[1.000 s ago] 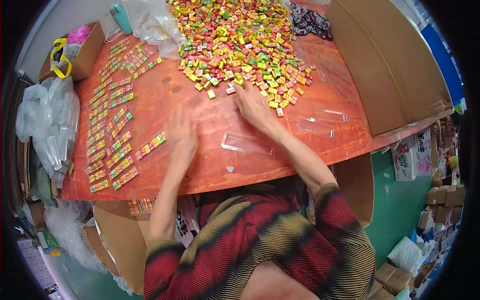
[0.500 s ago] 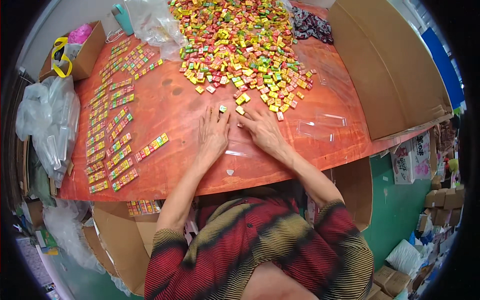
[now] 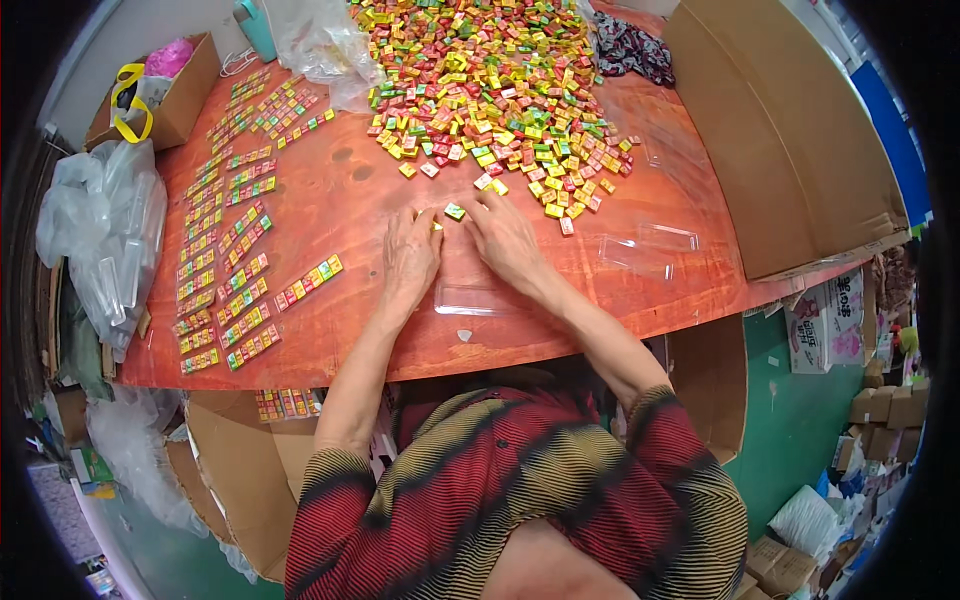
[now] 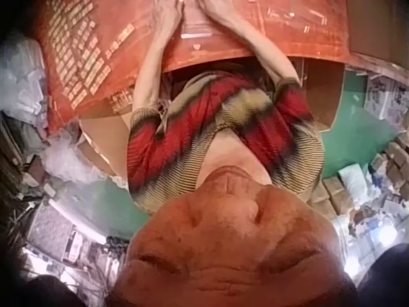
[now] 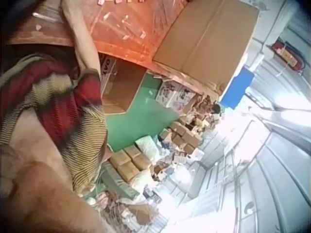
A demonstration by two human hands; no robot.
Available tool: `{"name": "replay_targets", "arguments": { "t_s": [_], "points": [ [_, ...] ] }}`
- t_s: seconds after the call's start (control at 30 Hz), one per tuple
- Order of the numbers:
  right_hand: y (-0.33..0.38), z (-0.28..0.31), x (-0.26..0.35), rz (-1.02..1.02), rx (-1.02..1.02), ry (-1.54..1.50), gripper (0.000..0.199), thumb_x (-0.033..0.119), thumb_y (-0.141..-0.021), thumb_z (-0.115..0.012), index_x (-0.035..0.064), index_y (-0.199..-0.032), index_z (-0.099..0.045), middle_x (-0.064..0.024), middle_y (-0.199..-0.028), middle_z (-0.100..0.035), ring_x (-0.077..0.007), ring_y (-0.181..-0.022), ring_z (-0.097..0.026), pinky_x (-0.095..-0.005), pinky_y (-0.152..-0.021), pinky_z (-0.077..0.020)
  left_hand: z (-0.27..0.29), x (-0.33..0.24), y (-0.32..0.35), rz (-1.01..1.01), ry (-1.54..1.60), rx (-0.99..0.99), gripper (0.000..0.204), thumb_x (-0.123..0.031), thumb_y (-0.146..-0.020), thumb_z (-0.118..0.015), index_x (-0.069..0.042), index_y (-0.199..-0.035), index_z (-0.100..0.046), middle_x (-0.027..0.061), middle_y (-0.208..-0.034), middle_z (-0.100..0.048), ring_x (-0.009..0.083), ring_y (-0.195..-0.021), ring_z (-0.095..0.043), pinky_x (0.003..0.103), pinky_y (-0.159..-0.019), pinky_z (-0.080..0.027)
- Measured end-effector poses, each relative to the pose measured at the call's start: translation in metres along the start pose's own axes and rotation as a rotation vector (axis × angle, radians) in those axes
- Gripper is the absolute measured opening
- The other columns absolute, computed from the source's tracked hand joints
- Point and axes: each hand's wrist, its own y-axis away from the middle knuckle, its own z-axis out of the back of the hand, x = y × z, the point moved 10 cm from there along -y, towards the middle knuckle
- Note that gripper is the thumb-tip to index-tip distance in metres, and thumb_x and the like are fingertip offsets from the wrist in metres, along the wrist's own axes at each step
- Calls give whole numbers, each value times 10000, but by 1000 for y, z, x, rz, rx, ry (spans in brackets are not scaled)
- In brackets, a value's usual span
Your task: The person is sorting small colorful packaged items and arranging them in rows on a transparent plastic sheet on a table for packaging.
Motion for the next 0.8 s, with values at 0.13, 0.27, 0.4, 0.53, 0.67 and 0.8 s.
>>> {"name": "replay_targets", "arguments": {
  "t_s": [0.13, 0.27, 0.4, 0.53, 0.67, 0.8],
  "points": [
    [-22, -43, -13, 42, 144, 106, 98, 92, -743, -538, 33, -820, -553, -136, -798, -527, -308, -776, -524, -408, -655, -433, 4, 5, 0, -79, 48, -58, 322, -93, -703, -645, -24, -1011, -582, 144, -921, -522, 320, -880, -506, 408, -762, -413],
    [-19, -46, -17, 56, 167, 196, 123, 71, -740, -494, 23, -832, -560, -140, -795, -545, -305, -766, -534, -415, -659, -443, 1, 18, -6, 46, 63, 144, 337, -78, -696, -646, -25, -1021, -573, 149, -918, -524, 321, -867, -514, 405, -759, -418],
    [-18, -21, 3, 67, 27, 293, 153, 57, -744, -477, 6, -865, -555, -151, -813, -558, -306, -785, -542, -406, -666, -451, 7, 28, -7, 18, 164, 146, 291, -62, -691, -646, -16, -967, -567, 154, -889, -520, 334, -839, -520, 411, -727, -426],
    [-17, -41, 31, 173, 151, 87, 163, 44, -740, -471, -20, -869, -547, -160, -793, -553, -307, -784, -561, -404, -642, -460, 4, 23, -12, -7, 76, 133, 228, -61, -694, -644, -9, -899, -559, 162, -857, -528, 345, -819, -530, 426, -685, -429],
    [-9, -56, 30, 115, 65, 68, 108, 48, -723, -497, -20, -794, -543, -160, -729, -540, -327, -711, -564, -390, -562, -456, 15, 29, -6, 43, -18, 103, 198, -94, -728, -645, -17, -891, -565, 144, -801, -538, 323, -753, -554, 398, -632, -442],
    [-3, -50, 22, -5, 114, 93, 149, 101, -741, -547, 0, -848, -534, -155, -761, -532, -324, -732, -551, -409, -606, -450, 14, 40, -1, 234, -6, 219, 335, -170, -691, -708, 9, -929, -554, 148, -877, -553, 292, -814, -569, 380, -674, -454]
  ]
}}
